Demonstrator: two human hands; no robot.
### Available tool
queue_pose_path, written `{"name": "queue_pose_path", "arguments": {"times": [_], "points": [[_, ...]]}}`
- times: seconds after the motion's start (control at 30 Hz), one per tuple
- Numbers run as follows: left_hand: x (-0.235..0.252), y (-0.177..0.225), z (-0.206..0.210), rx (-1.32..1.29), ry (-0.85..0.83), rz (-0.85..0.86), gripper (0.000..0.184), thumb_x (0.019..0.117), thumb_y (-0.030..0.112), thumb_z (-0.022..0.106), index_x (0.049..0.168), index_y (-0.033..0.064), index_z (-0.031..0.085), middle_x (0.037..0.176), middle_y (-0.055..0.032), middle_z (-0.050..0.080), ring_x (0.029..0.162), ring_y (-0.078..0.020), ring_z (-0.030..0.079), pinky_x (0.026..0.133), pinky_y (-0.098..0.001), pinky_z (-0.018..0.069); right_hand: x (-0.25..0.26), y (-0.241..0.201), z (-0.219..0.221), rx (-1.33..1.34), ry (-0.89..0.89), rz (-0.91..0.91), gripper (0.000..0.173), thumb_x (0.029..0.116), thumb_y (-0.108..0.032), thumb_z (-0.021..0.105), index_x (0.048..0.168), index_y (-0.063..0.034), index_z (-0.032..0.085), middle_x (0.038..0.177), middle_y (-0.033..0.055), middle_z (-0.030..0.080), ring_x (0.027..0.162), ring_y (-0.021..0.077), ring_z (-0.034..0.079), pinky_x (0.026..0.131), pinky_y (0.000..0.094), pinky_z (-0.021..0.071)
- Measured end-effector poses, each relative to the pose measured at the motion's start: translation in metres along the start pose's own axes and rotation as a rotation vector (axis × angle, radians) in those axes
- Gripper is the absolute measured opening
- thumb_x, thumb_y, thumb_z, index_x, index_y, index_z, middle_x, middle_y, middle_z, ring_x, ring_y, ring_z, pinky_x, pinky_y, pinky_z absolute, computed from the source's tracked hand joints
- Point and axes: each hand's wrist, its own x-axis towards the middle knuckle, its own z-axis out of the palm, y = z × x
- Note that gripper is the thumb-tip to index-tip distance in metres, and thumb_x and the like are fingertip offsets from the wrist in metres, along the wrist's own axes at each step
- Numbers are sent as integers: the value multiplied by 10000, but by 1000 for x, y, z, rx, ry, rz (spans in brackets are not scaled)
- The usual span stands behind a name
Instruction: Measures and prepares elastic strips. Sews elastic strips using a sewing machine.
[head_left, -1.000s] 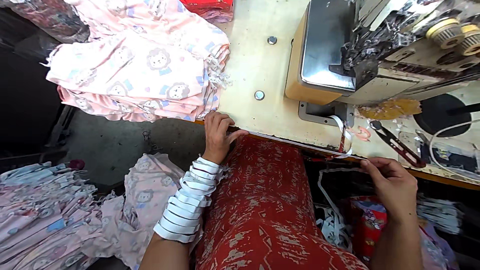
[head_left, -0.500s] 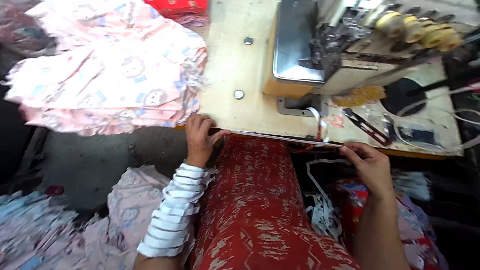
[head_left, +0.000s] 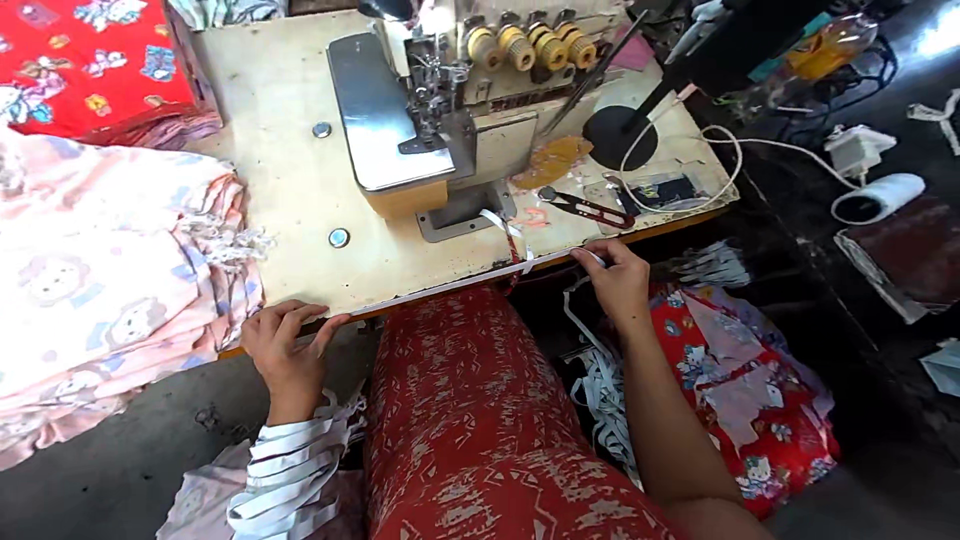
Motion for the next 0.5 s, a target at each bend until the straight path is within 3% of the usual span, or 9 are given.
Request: {"name": "queue_pose_path", "arguments": {"times": [0.23, 0.33, 0.4, 0.47, 0.5], "points": [[-1, 6, 0, -45, -22, 89, 306, 935, 321, 723, 893, 22, 772, 925, -181, 692, 960, -342, 593, 945, -510, 362, 0, -1, 4, 60, 12, 52, 173, 956, -128, 713, 1046, 19, 710, 883, 125, 688, 745, 154, 614, 717, 344, 509], [-1, 16, -4, 6, -66, 109, 279, 954, 252, 691, 887, -12, 750, 939, -223, 696, 938, -401, 613, 885, -548, 397, -2, -5, 5, 53, 10, 57, 148, 960, -111, 700, 1037, 14, 712, 893, 129, 687, 746, 166, 614, 708, 348, 509], [3, 29, -12, 58, -165, 87, 286, 978, 216, 642, 923, -55, 715, 921, -245, 701, 876, -430, 662, 809, -579, 473, -2, -9, 1, 73, -4, 65, 140, 957, -101, 701, 1032, 16, 716, 919, 127, 704, 748, 161, 637, 717, 347, 527], [9, 43, -27, 11, -319, -33, 296, 1016, 206, 582, 1041, -80, 653, 813, -171, 693, 721, -285, 692, 691, -472, 559, 0, -16, -10, 177, -50, 122, 146, 945, -79, 714, 1048, 23, 700, 897, 93, 711, 684, 93, 662, 670, 271, 574], [12, 48, -35, -93, -389, -123, 286, 1018, 201, 575, 1116, -64, 615, 765, -84, 680, 651, -141, 659, 637, -326, 553, 2, -21, -18, 252, -79, 146, 157, 927, -47, 725, 1058, 32, 688, 855, 74, 705, 629, 62, 643, 618, 234, 565]]}}
